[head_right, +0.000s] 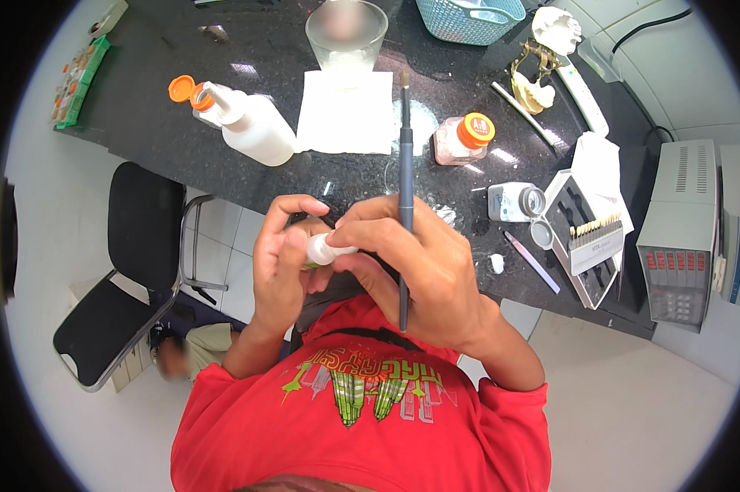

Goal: The person prepares dental material by mixing powder and liquid on a bench using a brush, then applies the mixture to a dental model and adjusts the fit of a ceramic crown.

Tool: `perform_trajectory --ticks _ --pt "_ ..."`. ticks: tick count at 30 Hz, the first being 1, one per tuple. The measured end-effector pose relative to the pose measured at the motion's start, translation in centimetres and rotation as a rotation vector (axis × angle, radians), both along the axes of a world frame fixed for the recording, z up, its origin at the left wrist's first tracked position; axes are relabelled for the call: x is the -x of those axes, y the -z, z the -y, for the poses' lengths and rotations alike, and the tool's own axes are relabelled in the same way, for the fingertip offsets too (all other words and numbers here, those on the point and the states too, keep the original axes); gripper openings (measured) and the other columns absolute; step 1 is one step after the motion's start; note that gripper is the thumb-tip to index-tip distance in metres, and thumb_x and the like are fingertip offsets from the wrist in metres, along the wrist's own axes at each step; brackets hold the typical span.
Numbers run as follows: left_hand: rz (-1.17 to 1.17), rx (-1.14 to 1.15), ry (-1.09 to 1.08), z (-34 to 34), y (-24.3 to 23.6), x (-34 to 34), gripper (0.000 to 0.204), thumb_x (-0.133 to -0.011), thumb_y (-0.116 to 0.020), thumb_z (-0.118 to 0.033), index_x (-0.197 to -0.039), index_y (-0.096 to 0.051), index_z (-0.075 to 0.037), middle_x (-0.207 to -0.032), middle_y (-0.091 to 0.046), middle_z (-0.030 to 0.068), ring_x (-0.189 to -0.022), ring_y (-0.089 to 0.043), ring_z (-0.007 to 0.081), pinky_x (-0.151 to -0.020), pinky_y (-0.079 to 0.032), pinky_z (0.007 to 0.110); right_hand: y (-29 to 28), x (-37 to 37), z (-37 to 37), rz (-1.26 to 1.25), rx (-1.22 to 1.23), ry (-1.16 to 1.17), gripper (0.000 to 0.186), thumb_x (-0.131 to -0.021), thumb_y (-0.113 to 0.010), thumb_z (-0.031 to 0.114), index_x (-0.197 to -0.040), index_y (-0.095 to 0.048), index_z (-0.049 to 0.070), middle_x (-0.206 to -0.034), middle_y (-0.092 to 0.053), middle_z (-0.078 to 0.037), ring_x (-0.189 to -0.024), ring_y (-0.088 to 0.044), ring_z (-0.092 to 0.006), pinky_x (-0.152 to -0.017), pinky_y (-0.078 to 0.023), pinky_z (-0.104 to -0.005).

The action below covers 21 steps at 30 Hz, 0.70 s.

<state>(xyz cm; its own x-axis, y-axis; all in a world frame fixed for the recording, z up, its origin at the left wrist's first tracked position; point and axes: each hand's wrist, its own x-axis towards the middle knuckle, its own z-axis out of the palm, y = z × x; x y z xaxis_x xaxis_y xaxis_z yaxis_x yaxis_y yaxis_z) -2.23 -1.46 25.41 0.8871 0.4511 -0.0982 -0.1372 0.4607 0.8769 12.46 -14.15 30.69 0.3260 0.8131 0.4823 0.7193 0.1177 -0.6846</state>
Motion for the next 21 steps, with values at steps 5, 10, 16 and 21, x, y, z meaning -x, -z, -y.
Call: perform_trajectory --ticks 5,10,16,21 --pt "-0.036 -0.283 -0.29 0.3 1.0 -0.4 0.032 -0.101 -0.065 -0.029 -0.113 -0.051 -0.003 -0.098 -0.064 0.0095 -0.067 -0.055 0.0059 -0.057 -0.043 0.019 -0.8 -0.8 -0.5 0.12 0.193 0.286 0.022 -0.084 -0.075 0.002 -0.104 -0.065 0.005 -0.094 -0.068 -0.012 -0.074 -0.067 -0.0295 -0.062 -0.052 -0.0388" --pt "0.006 -0.371 -0.354 -0.4 1.9 -0.2 0.042 -0.087 -0.081 -0.006 -0.117 -0.053 -0.003 -0.112 -0.059 0.01 -0.103 -0.062 0.0144 -0.091 -0.052 0.028 1.1 -3.1 -0.5 0.349 0.4 0.337 0.018 -0.089 -0.069 0.005 -0.106 -0.062 0.005 -0.092 -0.064 -0.014 -0.074 -0.066 -0.033 -0.065 -0.053 -0.0428" --pt "0.07 -0.515 -0.458 -0.6 2.4 -0.3 0.049 -0.087 -0.081 -0.01 -0.127 -0.056 0.002 -0.118 -0.064 0.0147 -0.11 -0.065 0.0202 -0.094 -0.054 0.031 1.6 -3.3 -0.4 0.413 0.371 0.322 0.03 -0.088 -0.074 0.009 -0.117 -0.066 0.006 -0.106 -0.071 -0.013 -0.075 -0.069 -0.0309 -0.067 -0.055 -0.0398" --pt "0.051 -0.433 -0.513 -0.9 2.0 -0.3 0.059 -0.094 -0.073 -0.011 -0.146 -0.047 0.003 -0.124 -0.065 0.0204 -0.118 -0.066 0.0328 -0.101 -0.054 0.039 0.5 -2.8 2.3 0.374 0.048 0.123 0.045 -0.1 -0.06 0.034 -0.13 -0.061 0.001 -0.104 -0.069 -0.019 -0.07 -0.068 -0.0256 -0.059 -0.056 -0.0337"
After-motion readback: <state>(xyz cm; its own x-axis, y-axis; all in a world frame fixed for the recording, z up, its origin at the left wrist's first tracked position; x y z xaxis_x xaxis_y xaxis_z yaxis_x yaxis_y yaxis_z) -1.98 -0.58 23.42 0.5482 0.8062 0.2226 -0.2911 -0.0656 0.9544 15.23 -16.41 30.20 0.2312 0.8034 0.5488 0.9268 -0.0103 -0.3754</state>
